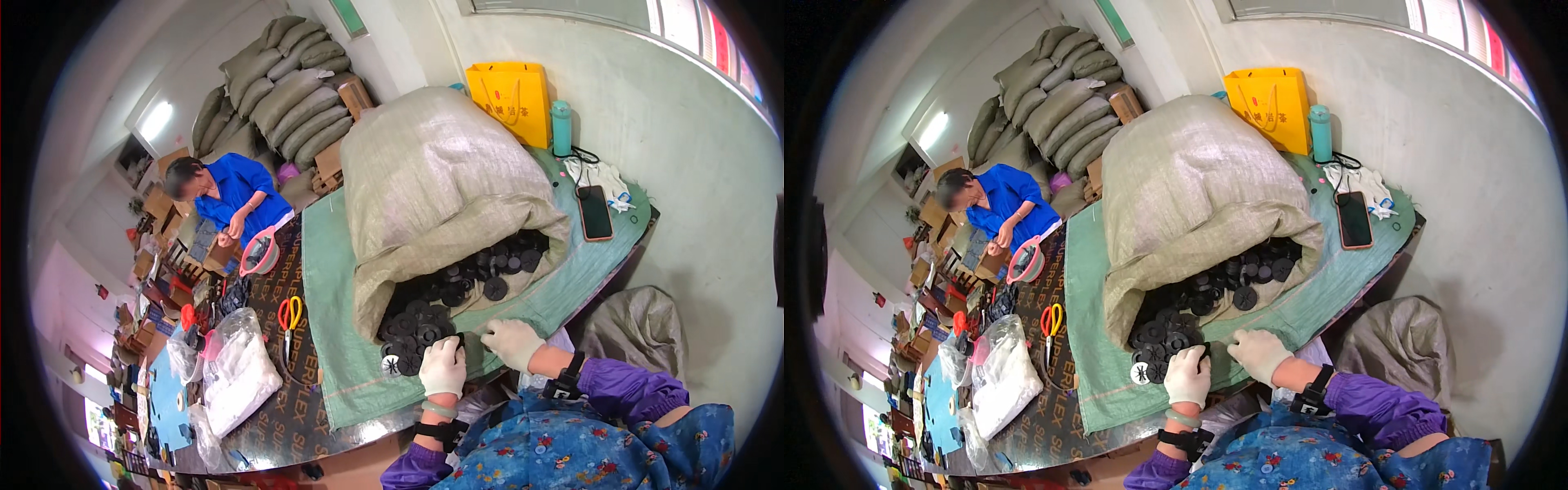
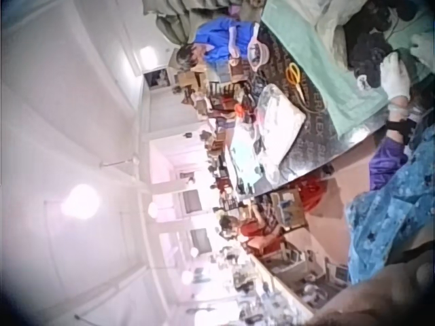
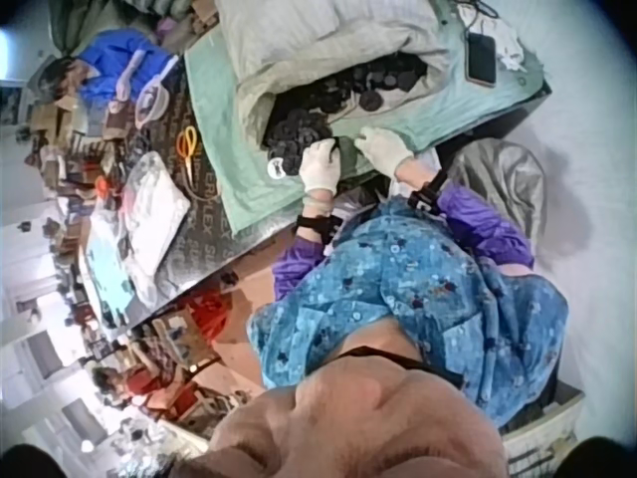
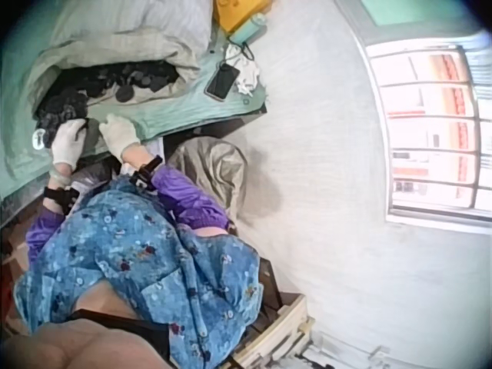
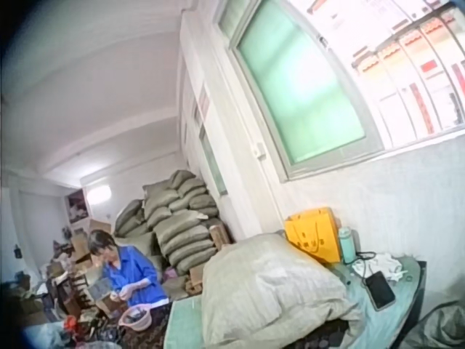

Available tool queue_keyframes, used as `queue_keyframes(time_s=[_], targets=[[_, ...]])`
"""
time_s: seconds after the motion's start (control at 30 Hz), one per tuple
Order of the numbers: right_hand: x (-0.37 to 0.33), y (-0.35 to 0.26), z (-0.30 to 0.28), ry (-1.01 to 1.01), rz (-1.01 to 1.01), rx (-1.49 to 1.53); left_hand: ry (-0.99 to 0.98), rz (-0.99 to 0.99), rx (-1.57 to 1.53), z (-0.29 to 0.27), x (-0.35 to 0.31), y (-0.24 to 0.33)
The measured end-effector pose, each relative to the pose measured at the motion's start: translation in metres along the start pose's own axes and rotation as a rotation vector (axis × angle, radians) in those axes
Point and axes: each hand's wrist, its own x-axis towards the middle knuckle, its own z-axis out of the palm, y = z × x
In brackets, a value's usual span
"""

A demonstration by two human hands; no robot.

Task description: Assembling black plastic circular components from a large sack on a workbench.

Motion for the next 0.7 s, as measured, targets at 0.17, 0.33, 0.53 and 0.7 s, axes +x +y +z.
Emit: queue_keyframes(time_s=[0.17, 0.33, 0.53, 0.7], targets=[[0.001, -0.006, -0.011, -0.098, -0.072, -0.023, 0.13, -0.357, -0.543, 0.01, -0.006, -0.015], [-0.001, 0.001, 0.003, 0.006, -0.02, 0.07, 0.005, -0.774, -1.043, -0.006, -0.002, -0.009], [0.002, 0.001, 0.005, 0.077, 0.09, 0.152, 0.0, -0.852, -1.339, -0.015, -0.003, -0.001], [0.002, -0.001, 0.003, 0.255, 0.136, 0.3, -0.018, -0.878, -1.381, -0.013, -0.007, 0.001]])
